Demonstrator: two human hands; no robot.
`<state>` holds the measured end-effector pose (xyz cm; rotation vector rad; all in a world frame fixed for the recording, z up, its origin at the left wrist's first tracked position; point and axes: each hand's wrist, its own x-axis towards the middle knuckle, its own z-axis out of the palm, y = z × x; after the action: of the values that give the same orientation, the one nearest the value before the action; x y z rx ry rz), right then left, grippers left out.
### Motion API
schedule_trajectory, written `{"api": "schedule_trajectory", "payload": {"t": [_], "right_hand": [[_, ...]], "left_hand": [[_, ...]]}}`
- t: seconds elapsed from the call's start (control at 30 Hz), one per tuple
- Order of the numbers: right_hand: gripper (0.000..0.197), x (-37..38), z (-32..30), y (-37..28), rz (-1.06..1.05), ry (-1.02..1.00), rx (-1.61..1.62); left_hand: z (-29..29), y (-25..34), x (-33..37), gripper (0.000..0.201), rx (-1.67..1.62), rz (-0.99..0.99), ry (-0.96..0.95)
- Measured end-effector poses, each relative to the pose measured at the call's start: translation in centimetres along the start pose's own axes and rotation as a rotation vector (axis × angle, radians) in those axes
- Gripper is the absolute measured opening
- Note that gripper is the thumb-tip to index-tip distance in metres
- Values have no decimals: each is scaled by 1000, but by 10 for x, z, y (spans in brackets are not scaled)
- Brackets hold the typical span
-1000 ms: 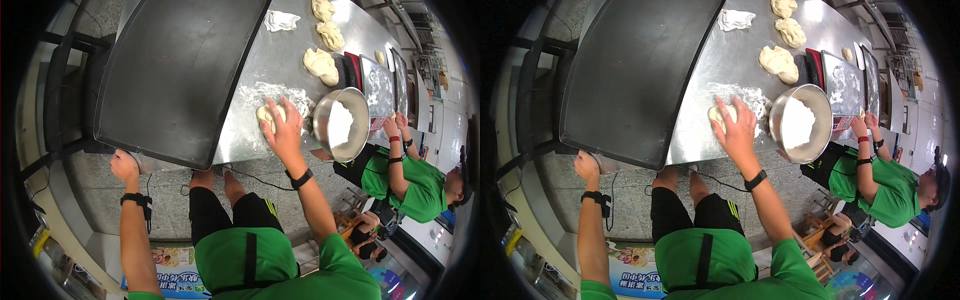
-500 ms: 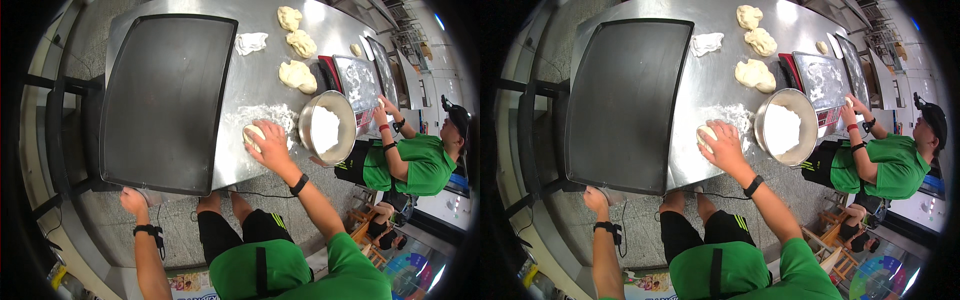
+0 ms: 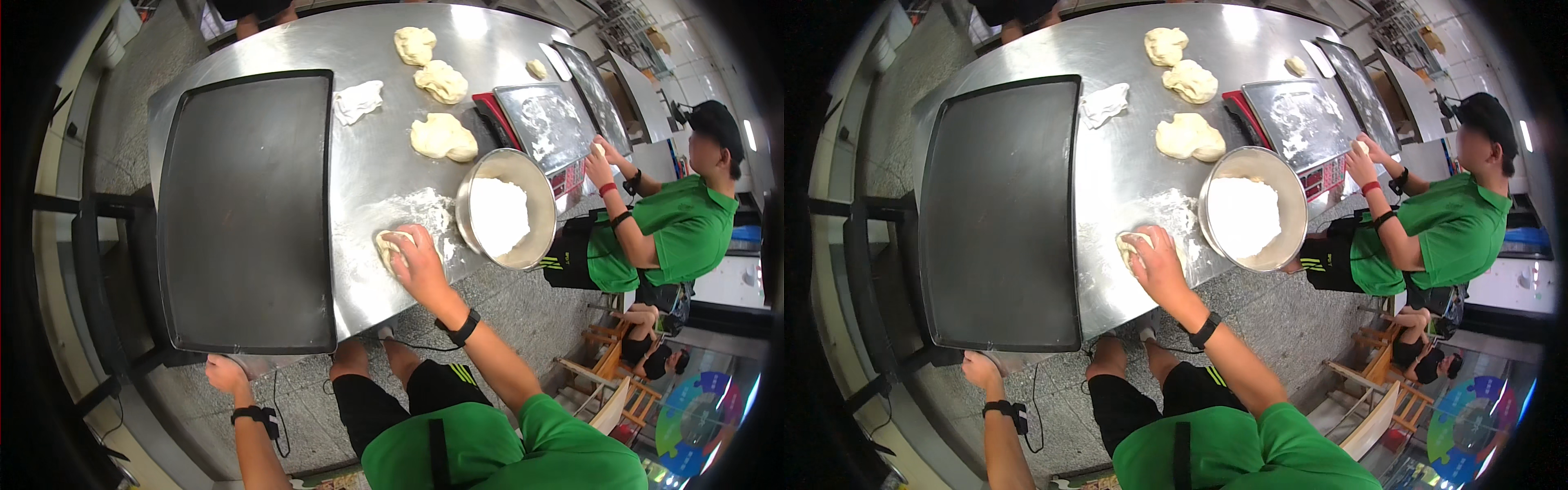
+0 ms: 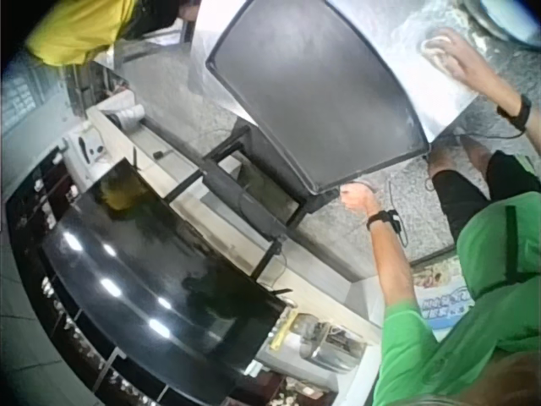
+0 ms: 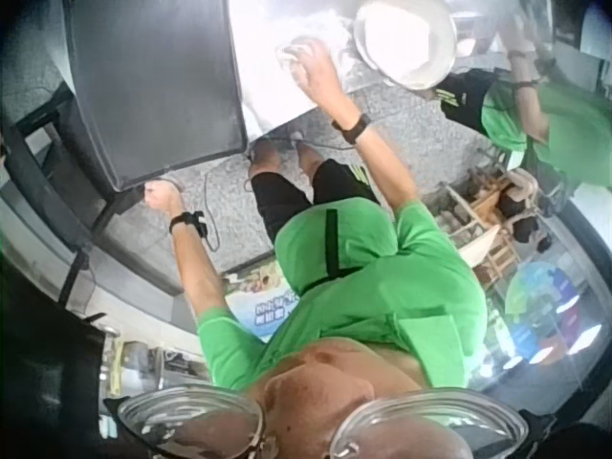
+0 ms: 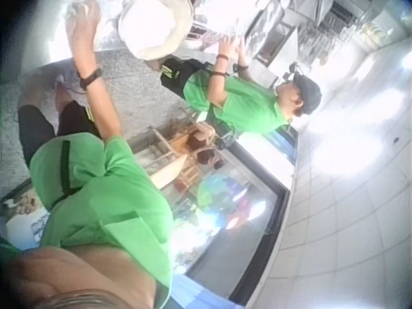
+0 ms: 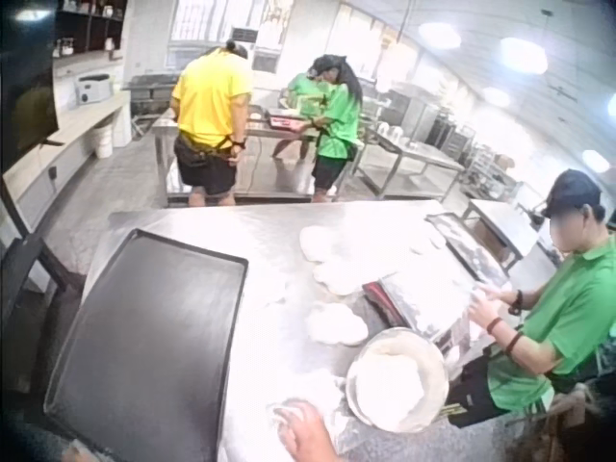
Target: The person prepares dough by flouring a workstation, kneading the dough by hand, and then placing pieces of dough onto a scale to be weighed.
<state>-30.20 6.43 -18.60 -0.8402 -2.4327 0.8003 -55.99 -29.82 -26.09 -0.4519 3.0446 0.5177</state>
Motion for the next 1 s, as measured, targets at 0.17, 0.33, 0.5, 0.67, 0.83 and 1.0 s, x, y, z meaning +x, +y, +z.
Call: {"api": "schedule_trajectory", "payload": {"t": [0.17, 0.33, 0.5, 0.67, 0.83, 1.0], "right_hand": [[36, -9, -8, -8, 184, 134, 201], [54, -18, -14, -5, 79, -52, -60], [48, -6, -24, -4, -91, -214, -197], [51, -5, -16, 5, -193, -258, -326], [41, -18, -14, 8, -195, -151, -283], [36, -20, -13, 6, -198, -78, -272]], "left_hand": [[0, 3, -1, 52, -59, -26, -2], [-3, -1, 1, 52, -52, -18, -11], [0, -4, 2, 52, -47, 24, -19], [5, -5, 3, 52, 3, 1, 1], [20, -15, 15, 51, 63, -55, 37], [28, -24, 25, 54, 114, -96, 8]]}}
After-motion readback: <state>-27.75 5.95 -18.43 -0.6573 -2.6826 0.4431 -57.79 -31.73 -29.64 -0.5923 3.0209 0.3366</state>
